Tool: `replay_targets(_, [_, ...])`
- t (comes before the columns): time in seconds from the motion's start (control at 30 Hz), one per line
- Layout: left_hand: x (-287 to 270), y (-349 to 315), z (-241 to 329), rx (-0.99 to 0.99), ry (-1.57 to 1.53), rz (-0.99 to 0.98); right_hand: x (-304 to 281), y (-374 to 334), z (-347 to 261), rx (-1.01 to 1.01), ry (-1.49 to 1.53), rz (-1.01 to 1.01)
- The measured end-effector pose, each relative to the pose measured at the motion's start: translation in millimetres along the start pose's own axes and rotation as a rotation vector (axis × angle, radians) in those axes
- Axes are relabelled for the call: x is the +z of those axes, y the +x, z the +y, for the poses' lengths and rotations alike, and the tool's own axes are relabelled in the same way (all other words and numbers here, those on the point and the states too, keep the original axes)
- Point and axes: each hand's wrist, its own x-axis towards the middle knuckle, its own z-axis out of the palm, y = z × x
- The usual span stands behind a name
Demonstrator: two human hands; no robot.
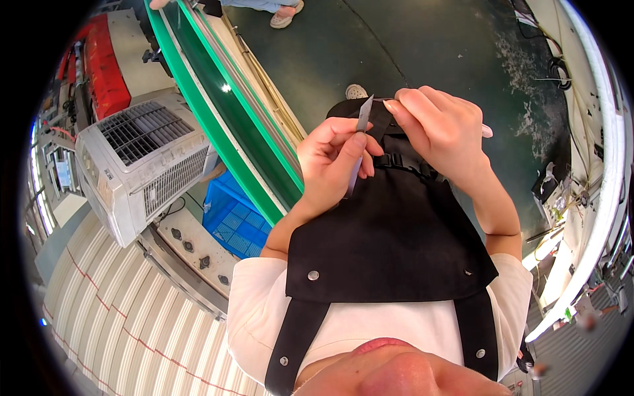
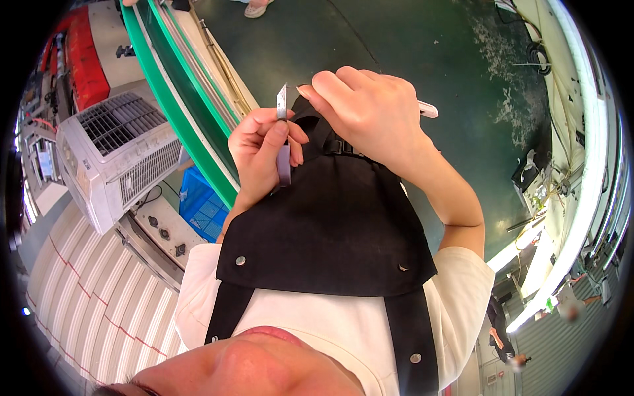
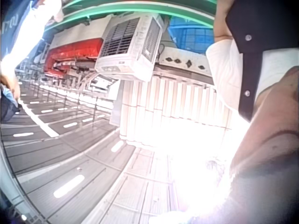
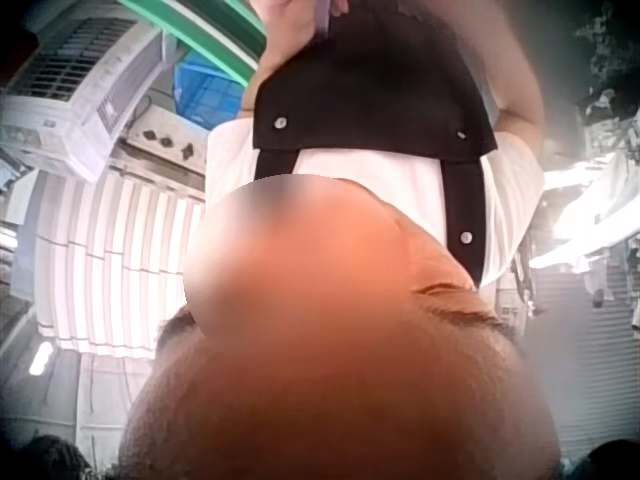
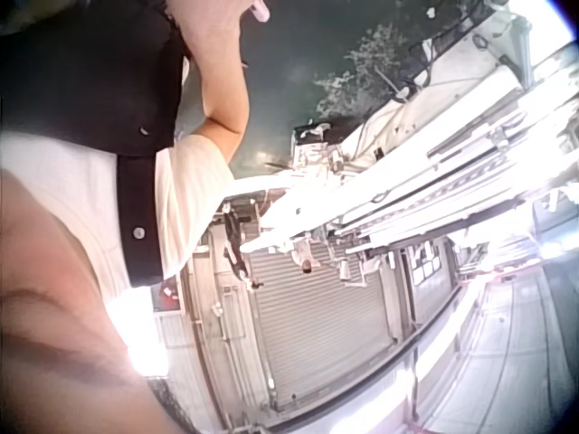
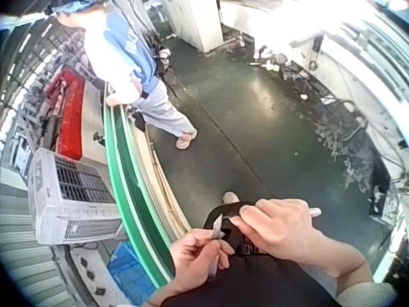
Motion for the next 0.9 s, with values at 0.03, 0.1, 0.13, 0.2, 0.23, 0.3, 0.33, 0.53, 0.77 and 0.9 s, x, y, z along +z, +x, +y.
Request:
replay_targets(0.03, [0.4,0.2,0.6,-0.006,-0.003,0.001,-0.1,-0.1,0.0,0.003,0.003,-0.002])
replay_targets(0.1, [0.7,0.4,1.0,-0.013,-0.011,-0.001,1.8,-0.1,0.4,-0.002,-0.026,0.033])
replay_targets(0.13, [0.8,0.6,1.0,-0.014,-0.016,-0.005,2.5,-0.3,0.8,-0.003,-0.040,0.050])
replay_targets(0.2, [1.1,0.9,1.1,-0.017,-0.024,-0.005,3.2,-0.6,2.4,0.000,-0.043,0.054])
replay_targets(0.23, [1.6,1.2,1.2,-0.018,-0.026,-0.003,3.4,-0.7,2.8,0.001,-0.044,0.056])
replay_targets(0.3, [2.0,1.4,1.2,-0.015,-0.022,0.000,2.7,-1.3,0.6,0.003,-0.032,0.046])
replay_targets(0.33, [2.1,1.5,1.1,-0.011,-0.015,0.000,2.3,-1.5,-0.1,0.004,-0.027,0.042])
replay_targets(0.53, [6.0,0.9,2.9,0.000,0.133,0.043,-4.4,-0.8,-4.3,0.024,0.029,-0.030])
replay_targets(0.77, [6.5,2.1,2.9,0.009,0.204,0.049,2.5,-1.1,-1.1,0.021,-0.010,0.026])
replay_targets(0.9, [5.2,1.8,0.8,0.019,0.205,0.047,3.6,-2.2,-0.9,0.031,-0.012,0.025])
